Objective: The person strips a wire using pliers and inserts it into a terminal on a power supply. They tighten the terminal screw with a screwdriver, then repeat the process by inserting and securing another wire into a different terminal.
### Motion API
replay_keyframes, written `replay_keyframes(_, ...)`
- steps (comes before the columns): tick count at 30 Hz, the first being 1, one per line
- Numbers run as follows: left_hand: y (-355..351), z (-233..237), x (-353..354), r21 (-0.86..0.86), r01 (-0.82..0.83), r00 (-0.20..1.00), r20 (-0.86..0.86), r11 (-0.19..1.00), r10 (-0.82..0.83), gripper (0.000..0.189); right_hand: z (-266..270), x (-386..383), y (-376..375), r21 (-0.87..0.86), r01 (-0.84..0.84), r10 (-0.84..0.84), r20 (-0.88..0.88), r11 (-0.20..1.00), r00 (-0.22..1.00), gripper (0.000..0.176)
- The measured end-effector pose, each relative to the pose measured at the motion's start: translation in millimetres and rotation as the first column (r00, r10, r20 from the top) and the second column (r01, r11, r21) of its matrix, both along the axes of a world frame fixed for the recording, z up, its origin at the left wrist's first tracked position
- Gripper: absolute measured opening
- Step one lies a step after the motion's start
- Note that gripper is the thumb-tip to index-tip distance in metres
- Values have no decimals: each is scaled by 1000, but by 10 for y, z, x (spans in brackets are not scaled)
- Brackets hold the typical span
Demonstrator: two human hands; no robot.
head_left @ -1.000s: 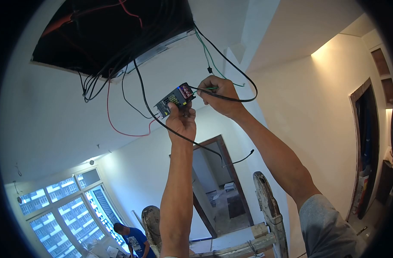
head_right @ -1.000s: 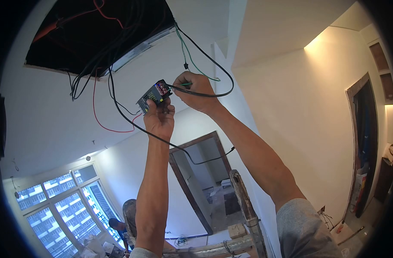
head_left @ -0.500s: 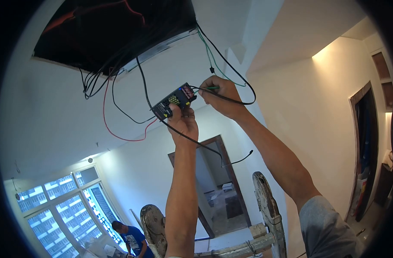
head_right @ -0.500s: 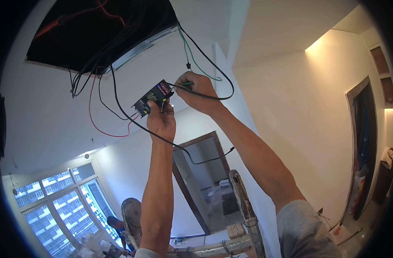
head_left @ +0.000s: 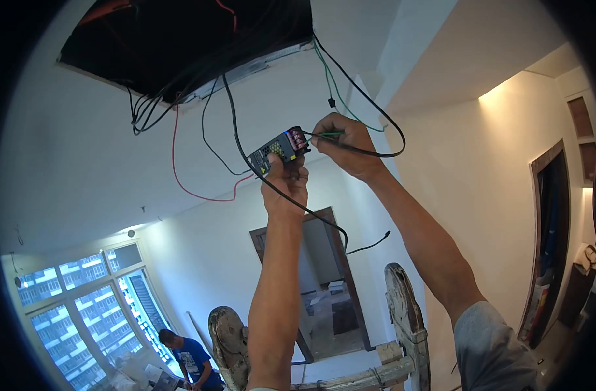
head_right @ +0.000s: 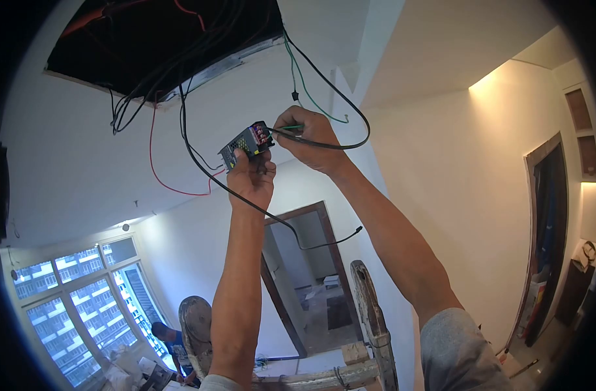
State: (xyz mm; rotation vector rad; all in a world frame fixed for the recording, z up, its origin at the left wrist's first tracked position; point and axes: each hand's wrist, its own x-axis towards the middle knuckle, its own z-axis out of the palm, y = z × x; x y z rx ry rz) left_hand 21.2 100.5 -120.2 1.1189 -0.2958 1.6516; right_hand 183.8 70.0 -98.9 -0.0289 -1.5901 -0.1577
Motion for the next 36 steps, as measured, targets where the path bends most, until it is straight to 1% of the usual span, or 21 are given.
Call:
replay_keyframes(1,9,2,-12,-1,-1,1000,-1,1000,1,34,3,-1,26,16,-15,15,6,1000,1000,16)
replay_keyframes(3,45,13,-29,52,94,996,-3,994,-93,36,3,-1,22,33,-30,30,11,999,999,16)
replay_keyframes(4,99,17,-37,52,92,996,-4,994,-92,36,-10,-6,-9,-14,-57,57,6,998,998,14)
replay_keyframes(6,181,49,-50,131,228,974,-36,965,-226,39,-12,-20,-35,-61,-87,87,-2,994,996,11)
replay_keyframes(8,209,71,-39,138,266,964,-40,954,-263,41,-5,-26,-34,-122,-174,172,-28,977,985,17)
replay_keyframes(9,224,81,-32,144,305,952,-43,941,-302,42,-1,-27,-29,-121,-178,175,-28,977,984,17)
replay_keyframes(11,251,104,-19,136,338,941,-37,931,-336,42,1,-23,-22,-71,-266,266,-10,961,964,15)
replay_keyframes(16,367,122,-7,153,437,895,20,886,-445,39,-21,28,-152,-59,-297,296,-15,953,955,11)
replay_keyframes(18,412,121,-23,252,595,801,-106,763,-589,38,-24,59,-148,-56,-313,312,-23,948,950,11)
replay_keyframes(21,415,101,-17,270,517,853,-85,812,-515,38,-64,99,-103,-72,-292,289,-43,954,956,15)
replay_keyframes(22,393,75,-11,264,523,849,-82,811,-521,38,-106,117,-84,-101,-250,244,-75,963,967,21)
replay_keyframes(23,370,44,1,222,453,886,-6,864,-463,38,-158,142,-67,-131,-207,195,-105,969,975,27)
replay_keyframes(24,352,37,17,177,384,914,66,906,-400,38,-197,168,-54,-134,-196,183,-105,971,978,27)
replay_keyframes(26,375,9,-8,188,399,909,49,898,-414,39,-320,201,-28,-182,49,-70,-110,982,991,43)
replay_keyframes(27,354,-4,-19,206,403,908,29,892,-417,39,-367,211,-5,-187,61,-83,-111,980,990,43)
replay_keyframes(29,303,-14,-14,198,413,902,50,889,-430,39,-438,225,22,-161,158,-174,-89,974,981,52)
replay_keyframes(30,282,-17,-15,202,388,912,61,899,-407,39,-488,209,-100,-264,123,-143,-58,957,988,54)
replay_keyframes(31,262,-20,-21,205,363,920,73,909,-384,39,-554,211,-110,-265,136,-156,-55,955,986,54)
replay_keyframes(33,248,1,-48,187,373,915,89,909,-394,39,-749,280,-53,-333,62,-67,-2,941,998,52)
replay_keyframes(35,227,-7,-71,207,360,921,79,910,-382,39,-1103,472,-141,-387,142,-122,77,911,990,37)
replay_keyframes(36,169,-18,-72,166,313,937,105,935,-333,38,-1324,543,-293,-411,184,-158,96,893,983,33)
